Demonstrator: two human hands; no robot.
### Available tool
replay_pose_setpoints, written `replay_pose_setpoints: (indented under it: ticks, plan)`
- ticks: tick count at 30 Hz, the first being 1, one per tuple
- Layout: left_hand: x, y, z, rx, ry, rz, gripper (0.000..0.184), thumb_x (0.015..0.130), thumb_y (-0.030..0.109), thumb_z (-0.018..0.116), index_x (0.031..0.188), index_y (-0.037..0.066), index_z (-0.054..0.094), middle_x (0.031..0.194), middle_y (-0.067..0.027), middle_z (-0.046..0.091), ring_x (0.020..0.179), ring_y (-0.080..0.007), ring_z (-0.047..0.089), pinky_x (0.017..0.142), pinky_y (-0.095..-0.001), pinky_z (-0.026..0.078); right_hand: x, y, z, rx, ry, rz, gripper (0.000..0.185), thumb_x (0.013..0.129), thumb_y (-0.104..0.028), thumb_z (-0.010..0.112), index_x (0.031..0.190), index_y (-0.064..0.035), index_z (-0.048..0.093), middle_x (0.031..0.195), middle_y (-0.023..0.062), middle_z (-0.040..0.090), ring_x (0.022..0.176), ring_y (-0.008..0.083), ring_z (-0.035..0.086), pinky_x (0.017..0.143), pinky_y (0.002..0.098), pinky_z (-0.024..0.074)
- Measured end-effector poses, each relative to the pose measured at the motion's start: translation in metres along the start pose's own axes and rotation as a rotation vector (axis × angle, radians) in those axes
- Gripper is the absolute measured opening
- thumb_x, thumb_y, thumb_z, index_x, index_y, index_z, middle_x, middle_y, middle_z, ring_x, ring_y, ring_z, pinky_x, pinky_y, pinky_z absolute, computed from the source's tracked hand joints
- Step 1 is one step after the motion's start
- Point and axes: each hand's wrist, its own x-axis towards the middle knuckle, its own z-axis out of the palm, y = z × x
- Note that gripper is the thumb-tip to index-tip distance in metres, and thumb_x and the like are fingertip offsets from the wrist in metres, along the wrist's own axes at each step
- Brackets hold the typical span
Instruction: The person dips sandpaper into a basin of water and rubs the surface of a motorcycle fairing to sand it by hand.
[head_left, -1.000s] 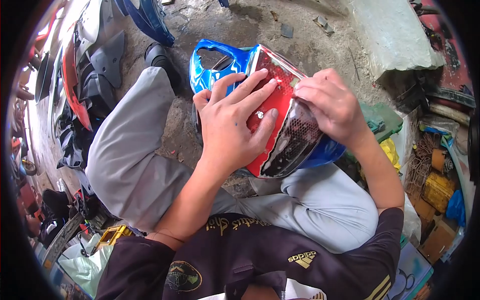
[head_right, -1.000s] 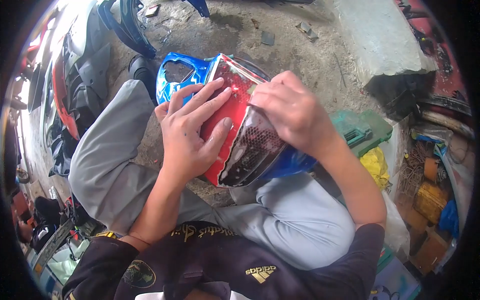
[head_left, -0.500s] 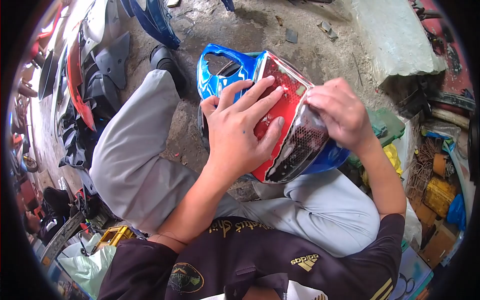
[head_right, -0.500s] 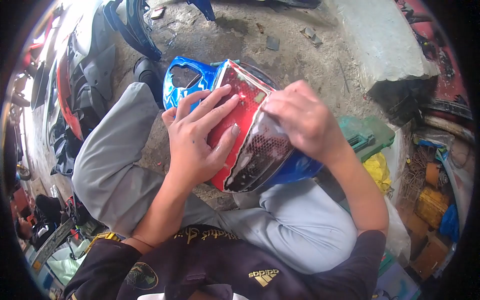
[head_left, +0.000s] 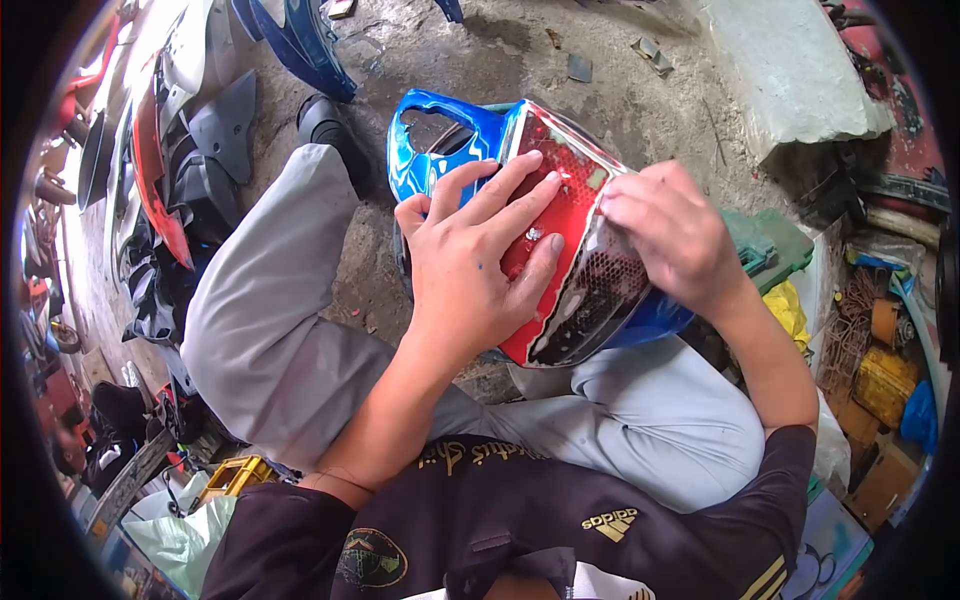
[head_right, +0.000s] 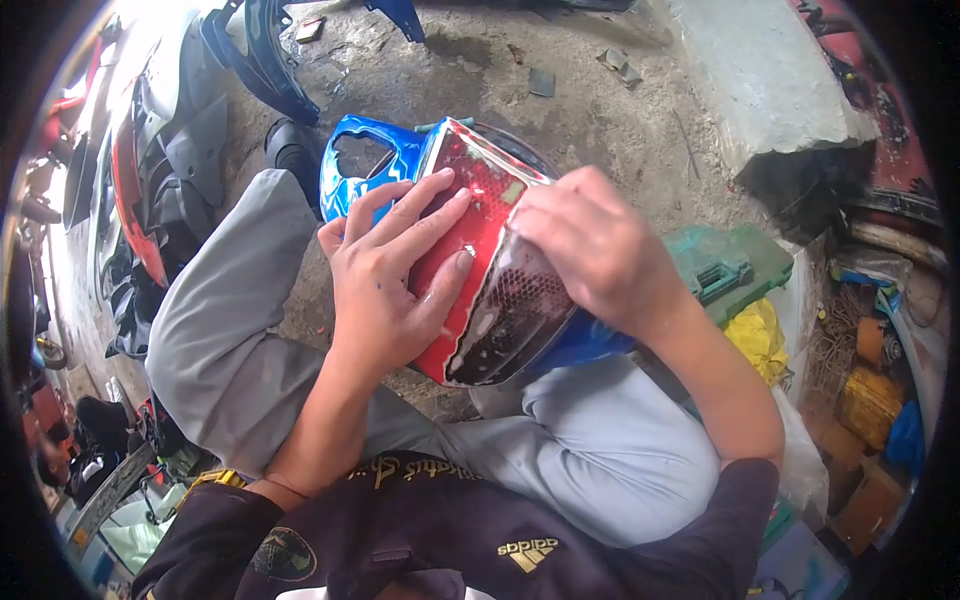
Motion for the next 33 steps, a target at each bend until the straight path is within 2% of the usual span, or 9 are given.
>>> replay_pose_setpoints:
  ticks: [3,6,11,15,18,22,25,29,33]
  plan:
    - [0.000,-0.002,-0.002,-0.007,-0.031,0.005,0.052,0.091,0.031,0.078,0.142,0.020,0.078,0.156,-0.0014,0.068,0.140,-0.0282,0.057,0.115,-0.0472,0.030,0.002,-0.024,-0.003,0.064,-0.082,-0.081,0.035,0.079,-0.005,0.078,0.114,-0.0022,0.073,0.116,0.0122,0.075,0.103,0.0347,0.070,0.090,0.0449,0.0617]
    - [0.000,-0.001,-0.002,0.033,-0.032,0.017,0.052,0.092,0.031,0.077,0.143,0.020,0.077,0.157,-0.0015,0.067,0.140,-0.0287,0.057,0.115,-0.0470,0.030,0.001,0.007,0.002,-0.021,0.026,-0.089,0.032,0.083,-0.009,0.075,0.113,-0.0010,0.074,0.116,0.0125,0.076,0.104,0.0332,0.070,0.091,0.0439,0.0622]
    - [0.001,-0.001,-0.001,0.016,-0.029,0.013,0.052,0.093,0.032,0.077,0.144,0.020,0.076,0.157,-0.0020,0.067,0.140,-0.0293,0.057,0.115,-0.0467,0.030,0.007,-0.018,-0.007,0.026,-0.059,-0.092,0.040,0.075,0.003,0.078,0.114,-0.0004,0.073,0.112,0.0141,0.077,0.101,0.0357,0.071,0.086,0.0427,0.0636]
    - [0.001,-0.001,-0.001,0.025,-0.029,0.016,0.052,0.093,0.032,0.076,0.143,0.019,0.077,0.156,-0.0026,0.067,0.140,-0.0296,0.057,0.115,-0.0472,0.030,0.004,0.010,-0.005,-0.031,-0.001,-0.064,0.031,0.082,-0.003,0.074,0.113,0.0004,0.073,0.111,0.0129,0.076,0.100,0.0331,0.071,0.086,0.0405,0.0640]
    - [0.000,-0.002,0.000,-0.011,-0.020,0.011,0.051,0.092,0.032,0.076,0.142,0.019,0.077,0.156,-0.0023,0.067,0.140,-0.0297,0.057,0.116,-0.0468,0.030,0.007,-0.019,-0.004,0.032,-0.037,-0.092,0.036,0.078,0.003,0.077,0.114,-0.0005,0.072,0.110,0.0126,0.076,0.098,0.0338,0.071,0.084,0.0418,0.0636]
    - [0.001,0.000,0.001,0.019,-0.003,0.016,0.050,0.092,0.032,0.077,0.140,0.020,0.078,0.154,-0.0012,0.069,0.138,-0.0288,0.058,0.114,-0.0465,0.031,0.005,0.014,-0.006,-0.042,-0.002,-0.045,0.034,0.080,-0.004,0.075,0.115,-0.0024,0.074,0.110,0.0107,0.076,0.101,0.0318,0.071,0.087,0.0393,0.0633]
    - [0.000,-0.004,0.004,-0.003,0.041,0.028,0.047,0.090,0.033,0.078,0.136,0.022,0.080,0.150,0.0003,0.071,0.136,-0.0275,0.060,0.110,-0.0473,0.033,0.006,-0.025,-0.004,0.119,-0.068,-0.062,0.039,0.075,0.004,0.077,0.113,-0.0011,0.073,0.108,0.0117,0.077,0.097,0.0341,0.070,0.083,0.0416,0.0624]
    - [-0.003,-0.003,0.005,-0.005,0.042,0.032,0.047,0.090,0.032,0.078,0.135,0.022,0.080,0.150,0.0004,0.071,0.136,-0.0274,0.061,0.110,-0.0468,0.033,0.005,0.013,-0.008,0.031,0.010,0.030,0.040,0.075,0.002,0.078,0.115,-0.0009,0.074,0.109,0.0119,0.077,0.099,0.0342,0.070,0.087,0.0429,0.0628]
    - [-0.003,-0.003,0.004,-0.007,0.043,0.024,0.046,0.091,0.033,0.078,0.135,0.022,0.080,0.150,0.0007,0.071,0.136,-0.0270,0.061,0.109,-0.0468,0.033,0.004,-0.017,-0.002,0.082,-0.027,-0.062,0.035,0.076,0.004,0.075,0.112,-0.0002,0.072,0.112,0.0136,0.077,0.097,0.0352,0.069,0.084,0.0445,0.0611]
